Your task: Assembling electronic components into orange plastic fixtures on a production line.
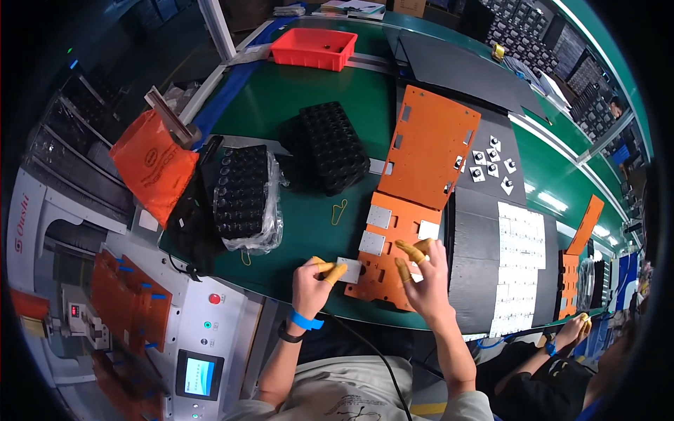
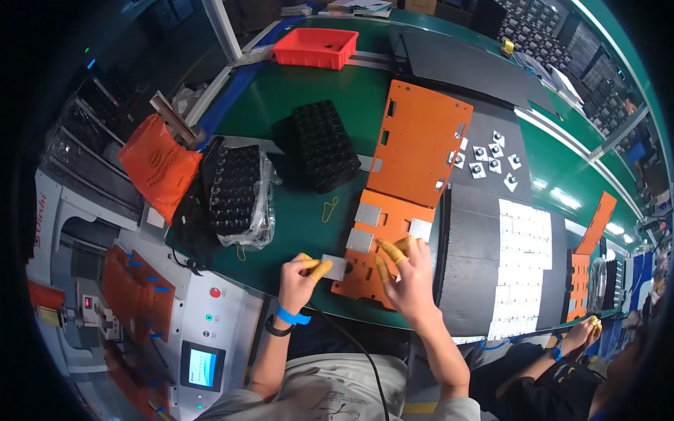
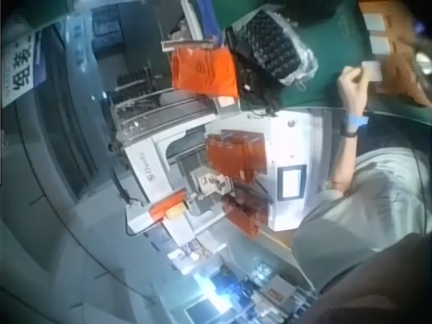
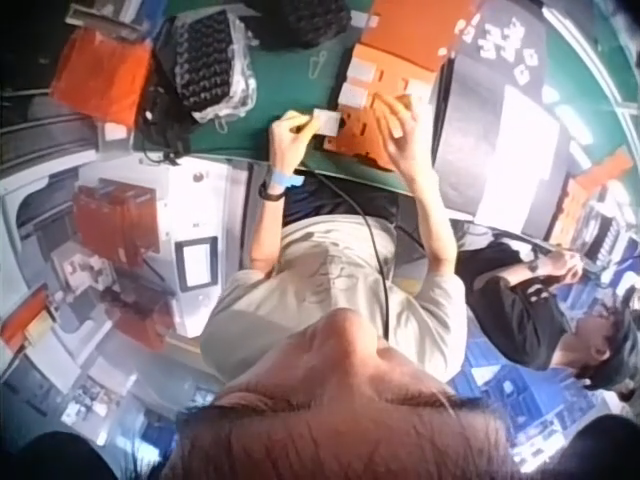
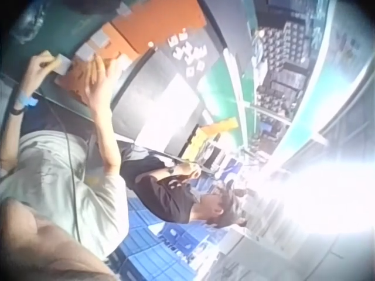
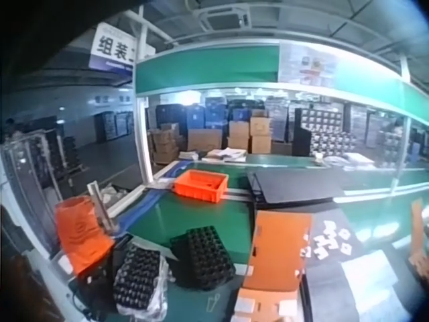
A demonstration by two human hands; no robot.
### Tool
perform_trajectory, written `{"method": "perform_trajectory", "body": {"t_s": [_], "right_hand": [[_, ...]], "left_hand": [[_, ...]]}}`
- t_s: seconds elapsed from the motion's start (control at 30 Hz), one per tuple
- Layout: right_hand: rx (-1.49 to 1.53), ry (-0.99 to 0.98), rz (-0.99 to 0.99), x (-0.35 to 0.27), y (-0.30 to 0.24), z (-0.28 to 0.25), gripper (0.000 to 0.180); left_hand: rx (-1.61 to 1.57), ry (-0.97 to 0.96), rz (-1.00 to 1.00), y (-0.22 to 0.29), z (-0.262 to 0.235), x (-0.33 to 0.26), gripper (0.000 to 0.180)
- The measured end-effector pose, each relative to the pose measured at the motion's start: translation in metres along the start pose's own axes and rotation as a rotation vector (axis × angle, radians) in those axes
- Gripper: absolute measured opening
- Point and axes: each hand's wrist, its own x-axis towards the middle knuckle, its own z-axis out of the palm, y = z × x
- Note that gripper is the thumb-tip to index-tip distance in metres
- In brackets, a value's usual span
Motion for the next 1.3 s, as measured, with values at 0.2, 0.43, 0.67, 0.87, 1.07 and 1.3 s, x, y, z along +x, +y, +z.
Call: {"method": "perform_trajectory", "body": {"t_s": [0.2, 0.43, 0.67, 0.87, 1.07, 1.3], "right_hand": [[0.039, 0.051, 0.087, -0.017, 0.017, -0.004, 0.038], [0.069, 0.084, 0.049, -0.012, 0.015, 0.005, 0.033], [0.023, 0.327, -0.209, 0.068, 0.041, 0.027, 0.034], [0.7, 0.383, 0.829, 0.182, 0.17, -0.042, 0.05], [0.509, 0.187, 0.188, 0.038, 0.067, -0.032, 0.02], [-0.196, -0.161, 0.021, -0.13, 0.021, 0.004, 0.078]], "left_hand": [[0.073, -0.051, -0.07, -0.008, 0.024, 0.004, 0.024], [0.109, -0.046, -0.096, 0.001, 0.038, -0.005, 0.026], [0.154, -0.131, -0.136, -0.003, 0.024, 0.006, 0.033], [0.267, -0.149, -0.12, 0.016, 0.037, 0.01, 0.038], [0.543, -0.095, 0.359, -0.002, -0.015, -0.036, 0.058], [0.373, -0.119, 0.478, -0.018, -0.007, -0.033, 0.051]]}}
